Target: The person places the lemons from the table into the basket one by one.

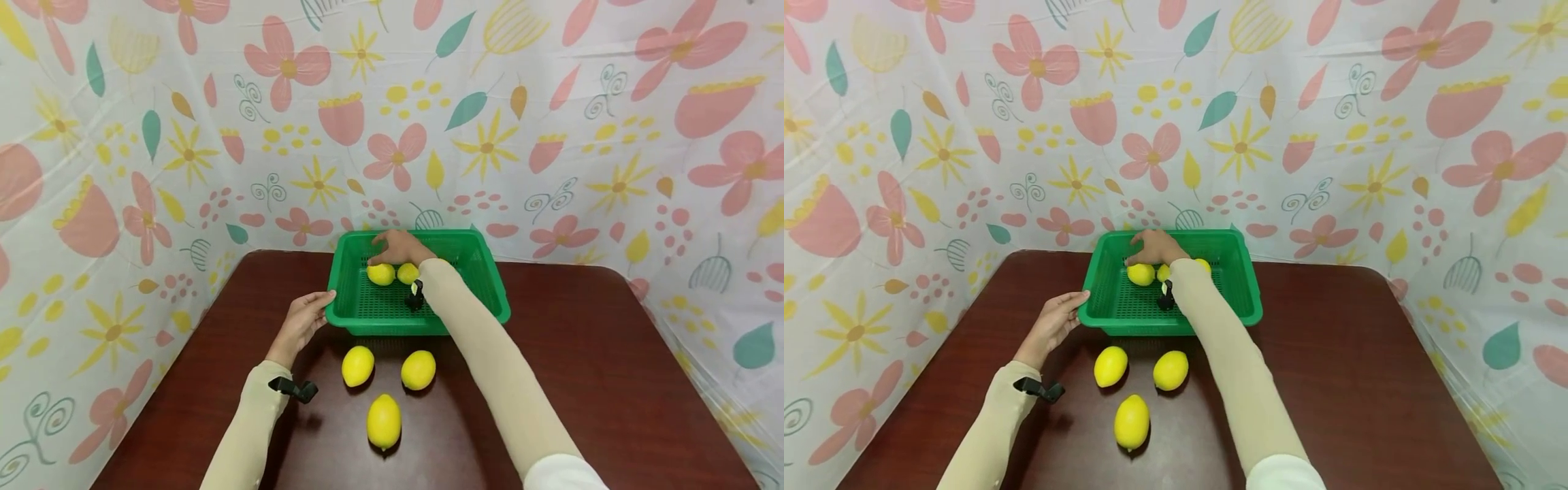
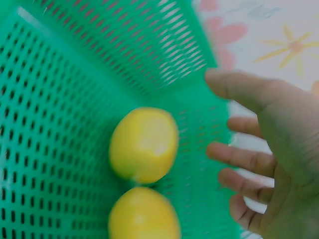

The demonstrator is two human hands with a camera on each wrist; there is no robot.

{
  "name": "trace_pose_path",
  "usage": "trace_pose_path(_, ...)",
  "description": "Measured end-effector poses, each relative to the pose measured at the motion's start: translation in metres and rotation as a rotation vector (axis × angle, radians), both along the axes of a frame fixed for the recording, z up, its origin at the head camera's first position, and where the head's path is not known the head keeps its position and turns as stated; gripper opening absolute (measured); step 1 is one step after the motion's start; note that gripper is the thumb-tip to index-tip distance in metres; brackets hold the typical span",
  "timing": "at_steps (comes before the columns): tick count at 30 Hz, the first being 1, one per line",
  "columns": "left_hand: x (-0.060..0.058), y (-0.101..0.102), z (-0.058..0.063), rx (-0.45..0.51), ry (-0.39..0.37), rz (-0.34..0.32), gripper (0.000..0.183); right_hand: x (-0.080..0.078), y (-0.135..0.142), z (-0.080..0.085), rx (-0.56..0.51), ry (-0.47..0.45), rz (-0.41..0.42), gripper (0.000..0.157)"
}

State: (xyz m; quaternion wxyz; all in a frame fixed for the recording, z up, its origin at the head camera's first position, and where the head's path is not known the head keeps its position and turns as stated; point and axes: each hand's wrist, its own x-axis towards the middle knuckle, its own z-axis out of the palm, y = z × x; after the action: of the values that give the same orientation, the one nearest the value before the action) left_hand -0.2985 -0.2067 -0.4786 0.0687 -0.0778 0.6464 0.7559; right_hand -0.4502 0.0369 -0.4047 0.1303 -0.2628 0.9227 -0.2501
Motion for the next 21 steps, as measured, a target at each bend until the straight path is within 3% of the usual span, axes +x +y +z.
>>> trace_pose_path(7, -0.001, 0.0, -0.001, 0.006, -0.002, -0.004, 0.035, 0.036, 0.023, 0.039, -0.201, 0.028, -0.038, 0.044)
trace_pose_path(12, 0.0, -0.001, 0.0, 0.001, -0.006, -0.001, 0.033, 0.073, 0.042, 0.059, -0.255, 0.052, -0.087, 0.039)
trace_pose_path(16, 0.001, -0.001, 0.001, 0.0, -0.014, -0.005, 0.033, 0.108, 0.062, 0.065, -0.256, 0.066, -0.129, 0.038)
trace_pose_path(21, 0.001, 0.0, 0.001, -0.009, -0.013, -0.016, 0.038, 0.144, 0.088, 0.057, -0.254, 0.067, -0.14, 0.035)
